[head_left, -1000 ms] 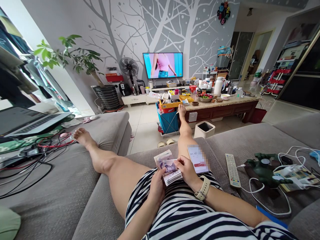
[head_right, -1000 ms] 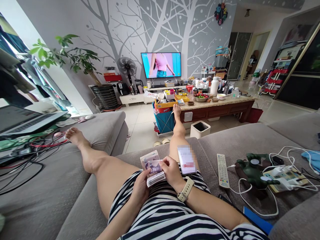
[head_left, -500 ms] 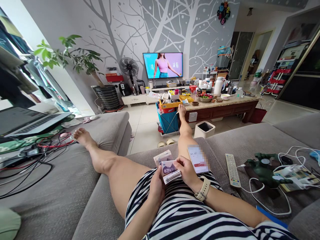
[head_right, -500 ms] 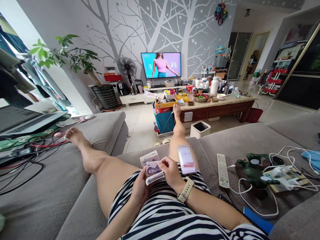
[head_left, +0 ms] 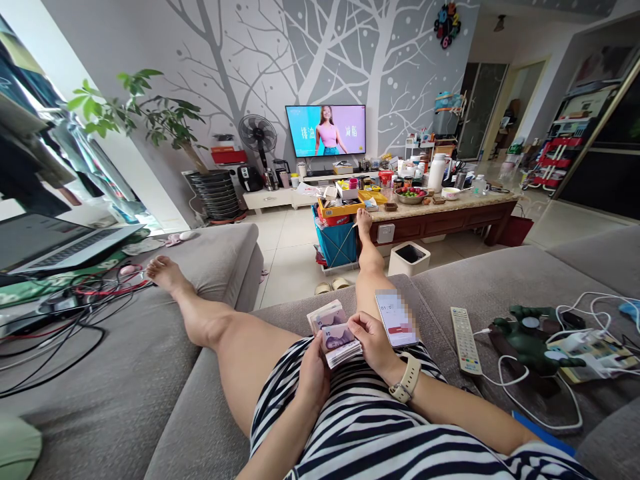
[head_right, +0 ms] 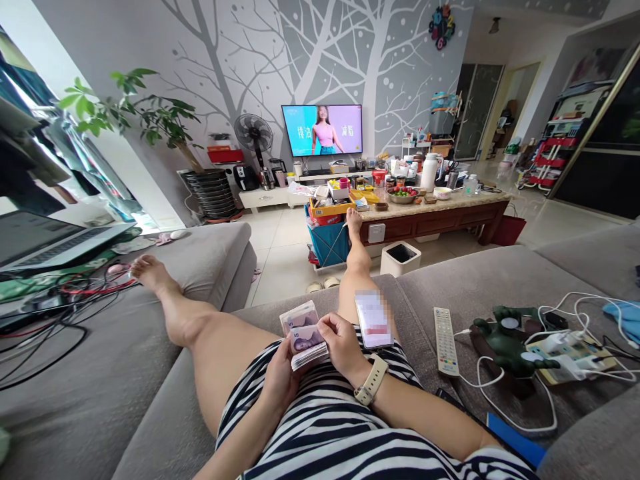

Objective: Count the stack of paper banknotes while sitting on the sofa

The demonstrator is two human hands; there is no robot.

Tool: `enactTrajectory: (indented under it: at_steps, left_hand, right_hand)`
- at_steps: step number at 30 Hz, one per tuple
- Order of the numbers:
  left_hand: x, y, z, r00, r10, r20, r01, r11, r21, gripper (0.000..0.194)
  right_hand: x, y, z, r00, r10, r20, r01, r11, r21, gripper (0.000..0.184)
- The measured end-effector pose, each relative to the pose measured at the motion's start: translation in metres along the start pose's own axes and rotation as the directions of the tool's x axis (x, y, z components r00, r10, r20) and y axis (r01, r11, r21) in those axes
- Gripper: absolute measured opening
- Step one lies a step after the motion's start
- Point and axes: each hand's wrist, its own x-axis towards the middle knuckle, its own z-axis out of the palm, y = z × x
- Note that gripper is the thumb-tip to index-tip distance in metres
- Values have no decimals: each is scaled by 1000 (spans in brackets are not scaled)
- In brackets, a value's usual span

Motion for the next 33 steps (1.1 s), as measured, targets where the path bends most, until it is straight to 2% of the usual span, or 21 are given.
enactTrajectory:
  at_steps: [16,22,25,33]
  left_hand:
    - [5,-3,-5,999,-14,53,15,1000,-24,26]
    - [11,-8,-8,988,3,156,18,991,-130,32]
    - [12,-9,-8,988,13,152,8,990,-138,31]
    - [10,-7,-10,990,-42,133,44,999,-13,30]
  right_hand:
    - [-1,2,-1,1000,-11,12,11,1000,-7,29]
    - [-1,-1,0,998,19,60,-23,998,65,33]
    - [-2,-1,0,998,21,61,-25,998,63,30]
    - [1,9,0,996,81,-44,-78,995,63,27]
